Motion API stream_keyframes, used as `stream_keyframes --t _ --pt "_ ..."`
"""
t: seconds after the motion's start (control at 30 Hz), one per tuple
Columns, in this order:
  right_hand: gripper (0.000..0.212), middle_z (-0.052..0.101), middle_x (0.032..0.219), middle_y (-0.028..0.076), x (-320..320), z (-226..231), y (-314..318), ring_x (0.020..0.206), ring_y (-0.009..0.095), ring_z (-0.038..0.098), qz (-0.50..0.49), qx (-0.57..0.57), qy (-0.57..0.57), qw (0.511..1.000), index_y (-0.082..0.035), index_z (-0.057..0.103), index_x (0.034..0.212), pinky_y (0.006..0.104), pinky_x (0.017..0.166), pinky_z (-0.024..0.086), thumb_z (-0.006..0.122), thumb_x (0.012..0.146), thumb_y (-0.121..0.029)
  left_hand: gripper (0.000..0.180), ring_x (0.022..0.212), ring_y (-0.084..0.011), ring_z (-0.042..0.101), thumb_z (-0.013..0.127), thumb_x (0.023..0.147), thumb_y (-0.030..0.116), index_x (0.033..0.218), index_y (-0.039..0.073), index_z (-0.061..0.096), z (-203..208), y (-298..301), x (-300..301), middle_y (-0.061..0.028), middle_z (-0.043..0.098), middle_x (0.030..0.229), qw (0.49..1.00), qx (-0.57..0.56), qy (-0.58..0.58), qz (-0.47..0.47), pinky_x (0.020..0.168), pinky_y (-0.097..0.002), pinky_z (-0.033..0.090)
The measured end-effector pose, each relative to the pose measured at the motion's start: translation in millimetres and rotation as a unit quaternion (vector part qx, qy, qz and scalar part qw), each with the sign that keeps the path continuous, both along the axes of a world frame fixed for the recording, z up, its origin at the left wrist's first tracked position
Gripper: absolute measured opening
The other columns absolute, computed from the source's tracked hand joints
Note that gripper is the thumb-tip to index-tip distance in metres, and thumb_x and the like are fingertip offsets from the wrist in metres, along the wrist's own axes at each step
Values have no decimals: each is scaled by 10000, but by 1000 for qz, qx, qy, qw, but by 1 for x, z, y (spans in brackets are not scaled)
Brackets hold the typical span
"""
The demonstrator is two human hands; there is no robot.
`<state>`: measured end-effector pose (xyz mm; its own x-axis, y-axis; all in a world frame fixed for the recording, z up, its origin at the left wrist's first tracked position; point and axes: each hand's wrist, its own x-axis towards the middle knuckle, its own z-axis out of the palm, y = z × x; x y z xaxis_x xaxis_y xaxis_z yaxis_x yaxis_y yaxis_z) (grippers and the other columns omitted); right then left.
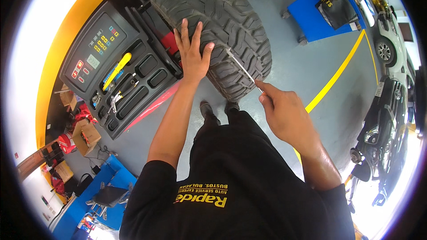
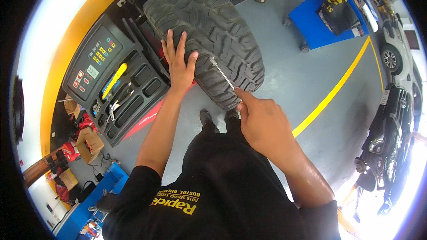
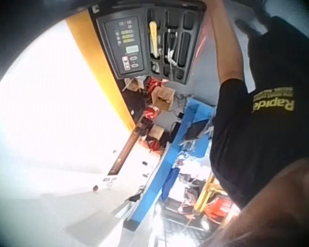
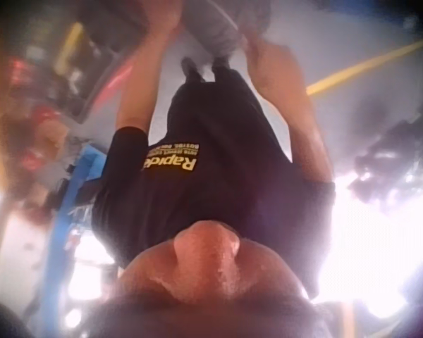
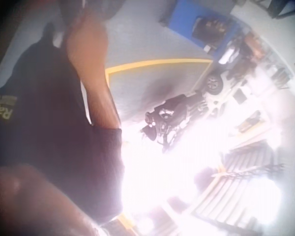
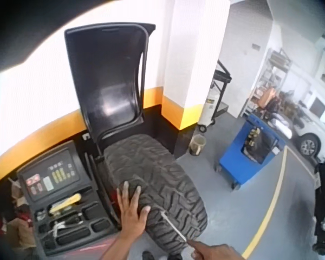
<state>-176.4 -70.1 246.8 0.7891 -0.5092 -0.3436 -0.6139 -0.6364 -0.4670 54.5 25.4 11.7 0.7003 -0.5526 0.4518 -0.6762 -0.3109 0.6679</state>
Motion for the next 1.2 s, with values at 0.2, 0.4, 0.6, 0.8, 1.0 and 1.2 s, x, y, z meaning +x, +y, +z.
stream_keyframes --t 0.2,0.4,0.6,0.8,1.0,1.2 --pt "335 694 792 267 13 12 20 833 486 687 -47 47 61 996 -65 681 1359 587 783 521 604 1041 -139 667 1596 -509 139 642 1039 452 1604 136 484 -1 3 -1 -202 217 1750 1000 -18 -19 -1 1304 -627 117" --pt "378 719 825 263 16 4 22 805 469 705 25 -24 32 999 -73 667 1400 556 774 552 571 1046 -166 667 1595 -502 151 640 1039 423 1590 80 486 -6 -4 -10 -248 236 1729 999 -32 -10 -9 1302 -642 98" --pt "443 654 744 107 102 61 -62 583 199 646 26 148 307 940 -111 659 1462 358 555 540 581 1032 -185 647 1605 -477 151 622 1046 415 1574 60 500 -15 0 -15 -263 254 1716 998 -57 -26 -9 1298 -657 52" --pt "475 618 703 88 133 22 -188 427 143 517 85 307 365 875 -94 673 1453 288 397 428 644 983 -158 658 1607 -476 120 594 1057 454 1562 39 515 -25 -2 -21 -260 213 1730 998 -46 -32 -40 1296 -658 45" --pt "484 609 696 80 134 -22 -241 411 136 502 120 393 347 843 -57 658 1456 288 367 397 667 982 -151 676 1596 -488 158 570 1061 528 1555 69 535 -25 -3 -24 -230 245 1731 997 -64 -29 -29 1287 -678 58" --pt "436 600 705 53 66 6 -161 456 139 526 102 264 271 920 -166 664 1475 293 433 451 632 1045 -231 697 1602 -499 116 548 1071 537 1574 55 509 -21 4 -19 -232 198 1748 998 -41 -44 -9 1287 -669 55"
